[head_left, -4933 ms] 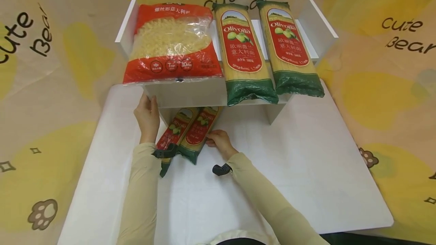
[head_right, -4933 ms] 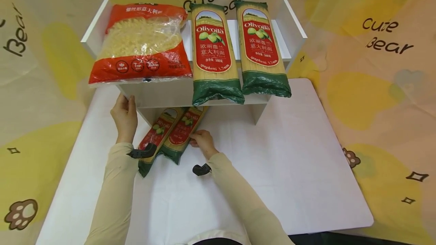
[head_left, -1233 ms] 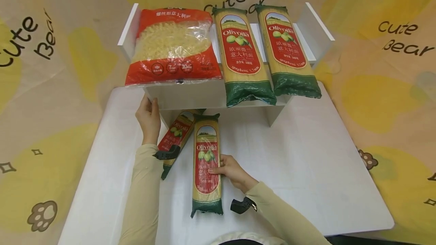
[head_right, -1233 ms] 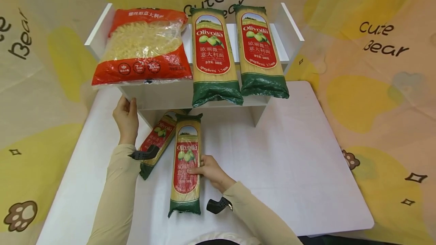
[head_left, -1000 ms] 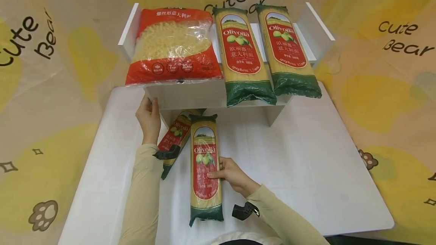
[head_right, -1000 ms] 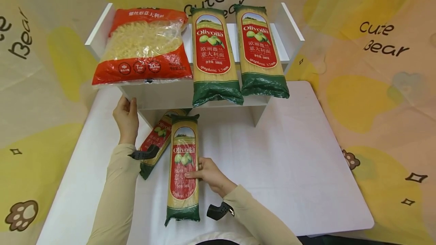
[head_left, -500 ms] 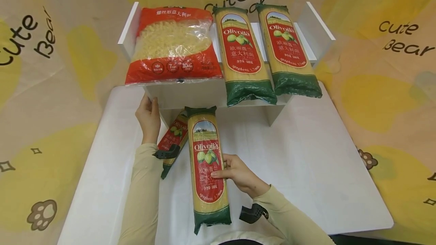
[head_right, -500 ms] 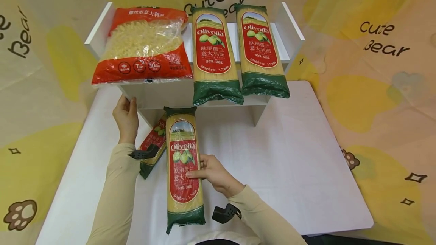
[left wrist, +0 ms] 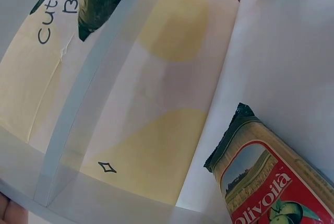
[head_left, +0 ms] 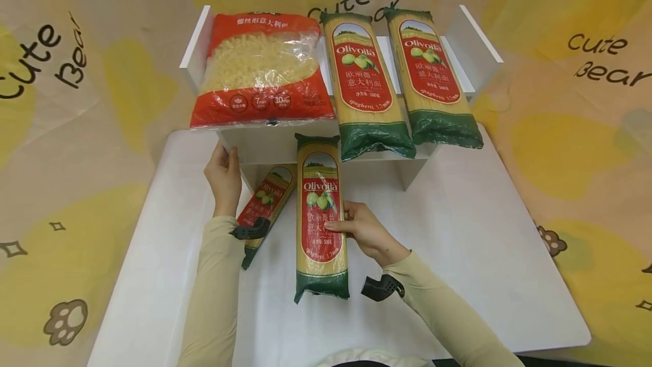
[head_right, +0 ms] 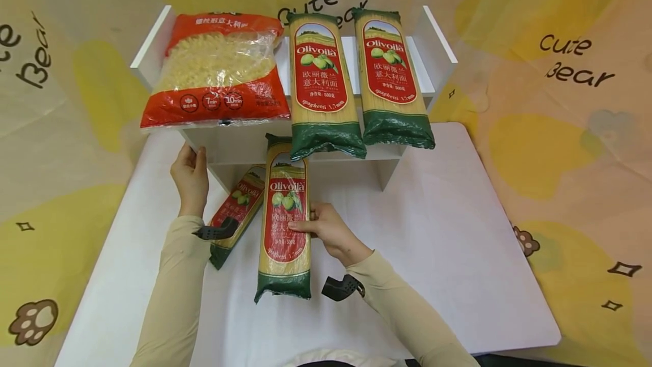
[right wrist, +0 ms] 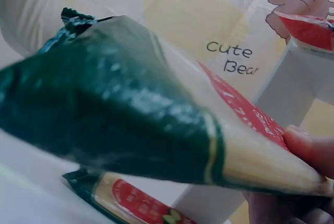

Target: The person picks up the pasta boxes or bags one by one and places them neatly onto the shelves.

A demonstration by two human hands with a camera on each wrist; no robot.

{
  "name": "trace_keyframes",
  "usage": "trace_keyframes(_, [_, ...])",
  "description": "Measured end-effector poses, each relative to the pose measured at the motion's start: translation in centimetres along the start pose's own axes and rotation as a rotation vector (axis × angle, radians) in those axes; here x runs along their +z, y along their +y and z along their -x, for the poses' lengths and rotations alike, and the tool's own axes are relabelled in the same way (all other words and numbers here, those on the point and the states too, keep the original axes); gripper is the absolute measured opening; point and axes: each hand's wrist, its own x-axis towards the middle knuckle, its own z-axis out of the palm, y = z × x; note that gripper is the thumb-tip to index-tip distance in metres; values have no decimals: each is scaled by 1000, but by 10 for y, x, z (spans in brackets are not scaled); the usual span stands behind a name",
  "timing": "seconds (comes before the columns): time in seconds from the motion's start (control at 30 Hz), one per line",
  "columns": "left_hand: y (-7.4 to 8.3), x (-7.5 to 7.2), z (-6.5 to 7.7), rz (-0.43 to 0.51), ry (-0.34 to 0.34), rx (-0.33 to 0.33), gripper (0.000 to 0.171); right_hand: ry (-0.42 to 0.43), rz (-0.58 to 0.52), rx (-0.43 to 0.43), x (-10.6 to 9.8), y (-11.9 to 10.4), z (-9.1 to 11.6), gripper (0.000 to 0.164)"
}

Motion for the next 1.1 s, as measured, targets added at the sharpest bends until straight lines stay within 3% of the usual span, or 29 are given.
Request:
trace_keyframes(0.3, [1, 0, 3, 46, -5, -7, 37, 113, -39, 54, -7, -14, -34, 38])
trace_keyframes(0.53, [3, -2, 4, -12, -14, -4, 37, 195, -152, 114, -4, -21, -54, 42])
trace_keyframes(0.83, [1, 0, 3, -1, -13, 4, 38, 280, -313, 97, 1, -27, -72, 40])
trace_keyframes(1.1, [0, 0, 2, -12, -8, 8, 38, 254, -439, 33, 4, -26, -80, 41])
